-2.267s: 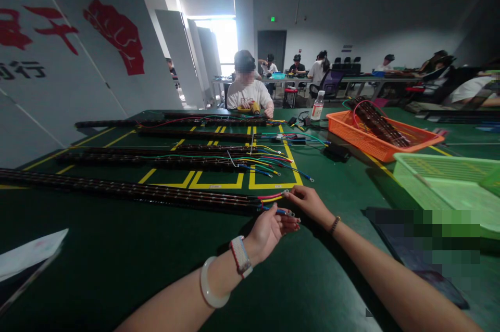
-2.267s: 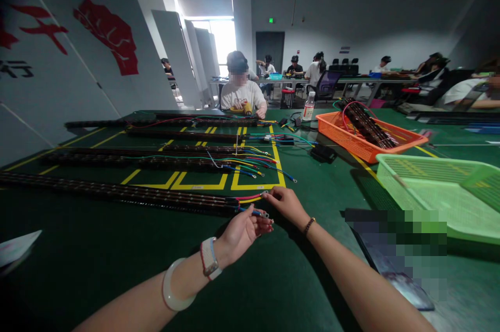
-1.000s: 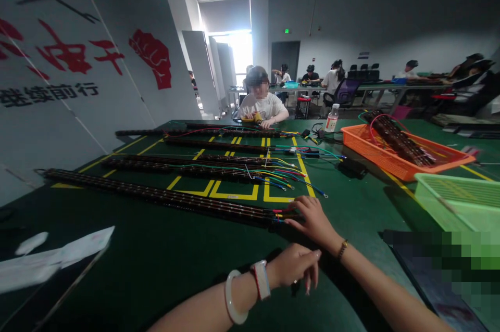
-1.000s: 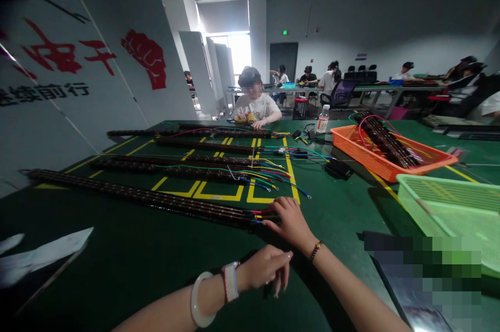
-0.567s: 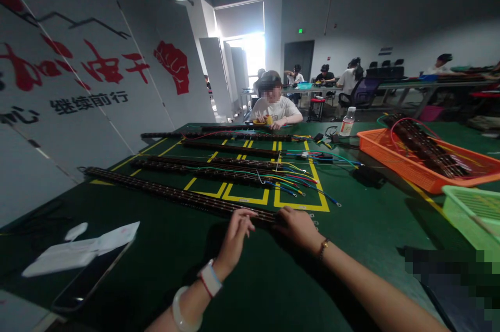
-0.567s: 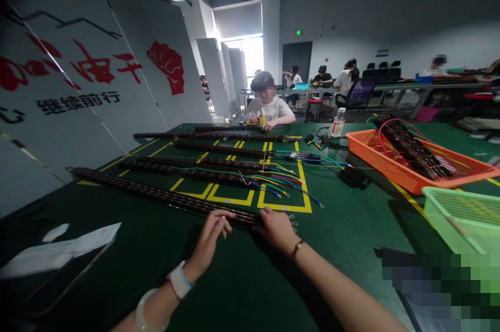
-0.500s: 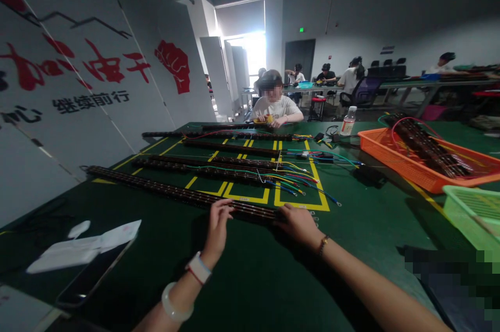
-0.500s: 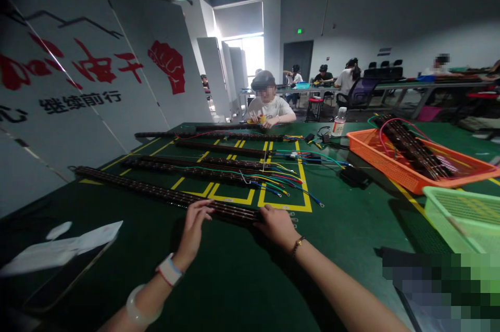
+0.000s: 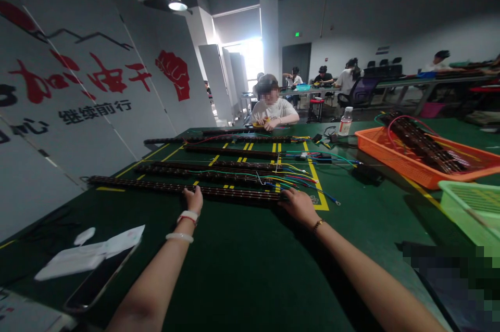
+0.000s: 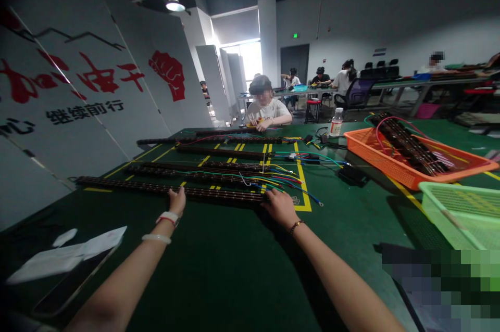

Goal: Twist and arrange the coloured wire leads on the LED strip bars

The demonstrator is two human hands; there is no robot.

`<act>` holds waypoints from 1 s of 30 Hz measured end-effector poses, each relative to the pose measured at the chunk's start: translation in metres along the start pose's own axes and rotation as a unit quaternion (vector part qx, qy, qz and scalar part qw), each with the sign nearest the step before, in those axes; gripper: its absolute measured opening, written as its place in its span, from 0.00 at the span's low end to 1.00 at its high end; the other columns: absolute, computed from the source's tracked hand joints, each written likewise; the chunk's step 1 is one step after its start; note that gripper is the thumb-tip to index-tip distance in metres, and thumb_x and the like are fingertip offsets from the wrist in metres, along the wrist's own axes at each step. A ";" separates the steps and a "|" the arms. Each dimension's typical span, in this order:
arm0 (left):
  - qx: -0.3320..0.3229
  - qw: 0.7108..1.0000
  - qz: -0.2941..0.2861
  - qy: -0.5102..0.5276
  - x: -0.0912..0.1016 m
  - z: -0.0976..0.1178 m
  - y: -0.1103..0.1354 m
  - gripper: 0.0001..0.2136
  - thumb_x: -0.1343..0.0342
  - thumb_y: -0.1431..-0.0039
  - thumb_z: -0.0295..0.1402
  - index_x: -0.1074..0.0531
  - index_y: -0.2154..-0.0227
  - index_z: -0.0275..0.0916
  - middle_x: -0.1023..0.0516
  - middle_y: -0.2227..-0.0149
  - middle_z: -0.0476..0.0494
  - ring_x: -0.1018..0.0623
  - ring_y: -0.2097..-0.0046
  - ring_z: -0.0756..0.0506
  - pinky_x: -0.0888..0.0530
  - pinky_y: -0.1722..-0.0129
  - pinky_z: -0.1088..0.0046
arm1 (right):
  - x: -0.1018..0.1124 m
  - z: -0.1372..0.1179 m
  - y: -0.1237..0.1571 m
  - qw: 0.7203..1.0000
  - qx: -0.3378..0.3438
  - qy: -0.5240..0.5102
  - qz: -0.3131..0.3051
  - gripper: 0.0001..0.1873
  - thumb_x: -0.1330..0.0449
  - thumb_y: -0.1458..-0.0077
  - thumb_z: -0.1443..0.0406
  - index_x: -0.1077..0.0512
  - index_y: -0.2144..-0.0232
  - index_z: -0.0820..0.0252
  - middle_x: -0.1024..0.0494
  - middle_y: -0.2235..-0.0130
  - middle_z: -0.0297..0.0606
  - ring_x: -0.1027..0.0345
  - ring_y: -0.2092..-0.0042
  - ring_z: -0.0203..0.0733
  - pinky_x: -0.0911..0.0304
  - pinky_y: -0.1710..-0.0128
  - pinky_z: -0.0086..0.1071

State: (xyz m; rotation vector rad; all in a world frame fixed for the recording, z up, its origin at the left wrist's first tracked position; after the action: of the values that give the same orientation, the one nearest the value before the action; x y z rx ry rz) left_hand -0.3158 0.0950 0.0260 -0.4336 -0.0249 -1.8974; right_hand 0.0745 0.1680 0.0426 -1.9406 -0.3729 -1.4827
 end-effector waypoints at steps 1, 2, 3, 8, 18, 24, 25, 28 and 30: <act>0.012 1.000 0.018 0.006 -0.004 0.000 -0.003 0.22 0.47 0.42 0.37 0.39 0.45 0.39 0.40 0.42 0.38 0.35 0.44 0.38 0.35 0.48 0.49 | 0.001 0.000 0.001 1.000 0.002 -0.001 0.001 0.18 0.45 0.43 0.55 0.32 0.53 0.57 0.26 0.58 0.42 0.31 0.61 0.45 0.40 0.63 0.34; 0.022 0.999 0.036 0.014 -0.006 -0.001 -0.006 0.24 0.47 0.42 0.36 0.42 0.44 0.39 0.43 0.40 0.37 0.38 0.42 0.37 0.37 0.46 0.49 | 0.001 -0.001 0.001 1.000 0.003 -0.003 0.002 0.18 0.45 0.43 0.55 0.32 0.54 0.57 0.26 0.58 0.42 0.31 0.61 0.45 0.40 0.63 0.34; 0.029 0.998 0.054 0.022 -0.008 -0.001 -0.008 0.27 0.47 0.42 0.34 0.46 0.41 0.38 0.48 0.38 0.34 0.42 0.39 0.36 0.40 0.43 0.50 | 0.002 0.000 0.001 1.000 0.003 -0.005 0.003 0.18 0.45 0.43 0.55 0.32 0.54 0.57 0.26 0.58 0.42 0.31 0.61 0.45 0.40 0.63 0.34; 0.072 0.988 0.114 0.080 -0.010 -0.005 -0.014 0.33 0.47 0.42 0.31 0.58 0.38 0.33 0.57 0.36 0.26 0.46 0.37 0.37 0.42 0.41 0.57 | 0.000 0.003 0.000 1.000 0.001 -0.007 0.004 0.16 0.44 0.44 0.56 0.32 0.56 0.56 0.26 0.59 0.41 0.32 0.59 0.45 0.41 0.63 0.33; 0.088 0.979 0.093 0.160 -0.013 -0.006 -0.028 0.25 0.47 0.43 0.33 0.44 0.42 0.40 0.35 0.45 0.38 0.30 0.48 0.42 0.33 0.49 0.57 | -0.012 0.018 -0.012 0.999 -0.004 0.008 0.047 0.17 0.45 0.42 0.58 0.33 0.53 0.58 0.27 0.56 0.44 0.33 0.56 0.46 0.43 0.58 0.36; 0.085 0.979 0.024 0.182 -0.031 -0.005 -0.036 0.34 0.44 0.53 0.26 0.47 0.41 0.46 0.36 0.45 0.40 0.33 0.45 0.40 0.36 0.46 0.60 | -0.022 0.031 -0.012 0.999 -0.013 -0.019 0.033 0.17 0.45 0.43 0.56 0.33 0.54 0.57 0.27 0.57 0.42 0.33 0.58 0.45 0.42 0.59 0.34; 0.085 0.979 0.014 0.184 -0.034 -0.006 -0.037 0.34 0.44 0.54 0.27 0.47 0.41 0.46 0.35 0.45 0.40 0.33 0.45 0.40 0.36 0.46 0.59 | -0.023 0.032 -0.011 0.999 -0.012 -0.022 0.027 0.17 0.45 0.43 0.55 0.33 0.54 0.57 0.27 0.58 0.42 0.33 0.58 0.45 0.42 0.60 0.34; 0.079 0.979 -0.005 0.186 -0.042 -0.010 -0.042 0.34 0.46 0.54 0.29 0.47 0.42 0.47 0.36 0.45 0.40 0.35 0.43 0.38 0.38 0.45 0.56 | -0.018 0.034 -0.011 0.999 0.008 -0.021 0.029 0.19 0.46 0.43 0.52 0.31 0.56 0.57 0.28 0.59 0.42 0.34 0.58 0.46 0.42 0.57 0.37; 0.059 0.981 -0.029 0.184 -0.044 -0.013 -0.046 0.33 0.47 0.53 0.30 0.48 0.42 0.48 0.38 0.44 0.40 0.37 0.42 0.38 0.39 0.45 0.55 | -0.008 0.038 -0.020 0.998 0.021 -0.025 0.045 0.20 0.48 0.43 0.50 0.30 0.57 0.57 0.28 0.59 0.43 0.35 0.56 0.47 0.43 0.55 0.39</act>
State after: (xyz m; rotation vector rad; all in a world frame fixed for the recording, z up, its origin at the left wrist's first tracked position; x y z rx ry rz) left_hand -0.3479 0.1486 0.0089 0.0029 0.0943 -1.9954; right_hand 0.0887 0.2088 0.0358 -1.9377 -0.3306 -1.3614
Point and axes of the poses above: each hand's wrist, its own y-axis away from the middle knuckle, its own x-axis out of the back of the hand, z = x × y, the point moved 4 cm from there along -y, towards the middle knuckle
